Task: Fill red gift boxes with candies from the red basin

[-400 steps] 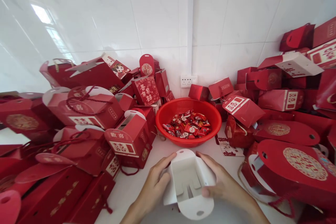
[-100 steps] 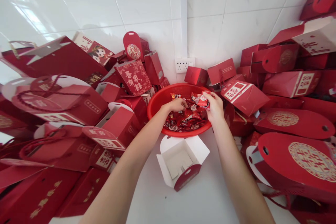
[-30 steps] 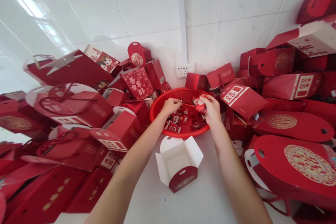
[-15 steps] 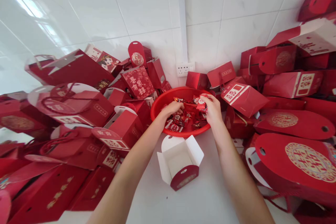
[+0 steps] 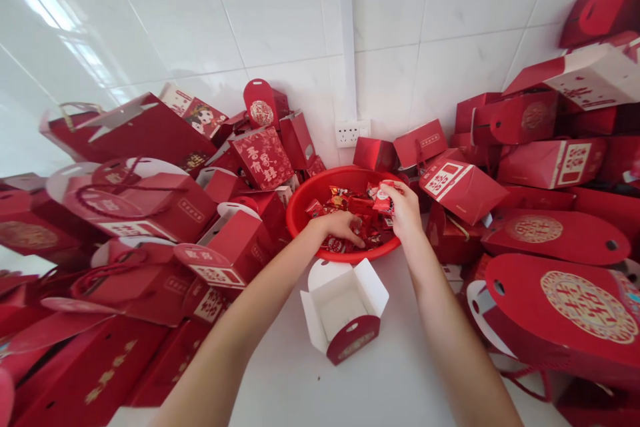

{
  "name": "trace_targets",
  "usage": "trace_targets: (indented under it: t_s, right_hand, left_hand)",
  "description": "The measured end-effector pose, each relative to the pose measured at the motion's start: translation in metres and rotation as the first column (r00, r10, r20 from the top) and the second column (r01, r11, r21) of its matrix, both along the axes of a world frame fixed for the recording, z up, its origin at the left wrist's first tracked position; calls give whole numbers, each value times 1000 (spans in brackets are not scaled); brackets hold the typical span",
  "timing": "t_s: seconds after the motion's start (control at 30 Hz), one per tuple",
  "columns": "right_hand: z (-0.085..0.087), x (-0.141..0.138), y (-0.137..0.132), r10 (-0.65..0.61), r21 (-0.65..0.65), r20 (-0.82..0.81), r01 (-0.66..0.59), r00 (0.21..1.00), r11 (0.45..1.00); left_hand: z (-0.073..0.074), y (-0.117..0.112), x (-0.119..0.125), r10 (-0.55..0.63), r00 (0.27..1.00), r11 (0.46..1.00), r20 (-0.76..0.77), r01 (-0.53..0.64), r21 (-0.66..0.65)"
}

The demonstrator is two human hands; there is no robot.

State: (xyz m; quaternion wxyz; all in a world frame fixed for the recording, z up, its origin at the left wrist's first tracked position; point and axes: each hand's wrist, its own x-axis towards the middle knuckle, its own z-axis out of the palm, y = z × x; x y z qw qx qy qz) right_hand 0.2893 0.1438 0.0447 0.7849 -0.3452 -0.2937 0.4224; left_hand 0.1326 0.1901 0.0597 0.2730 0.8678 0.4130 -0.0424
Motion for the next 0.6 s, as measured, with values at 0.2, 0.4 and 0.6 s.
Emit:
trace_targets:
  t_s: [0.2, 0.4, 0.6]
  right_hand:
    - [0, 0, -1, -18, -17, 6, 18, 1000, 1000]
    - [0, 1, 1, -10, -8, 11, 10, 1000, 1000]
    - [-1, 1, 1, -1, -4, 16, 1, 1000, 1000]
  left_hand:
    - [-3, -9, 13, -46, 999, 996, -11, 47, 80]
    - [2, 1, 10, 115, 982, 933, 147, -158, 325]
    - [-3, 9, 8, 147, 970, 894, 193, -214, 394]
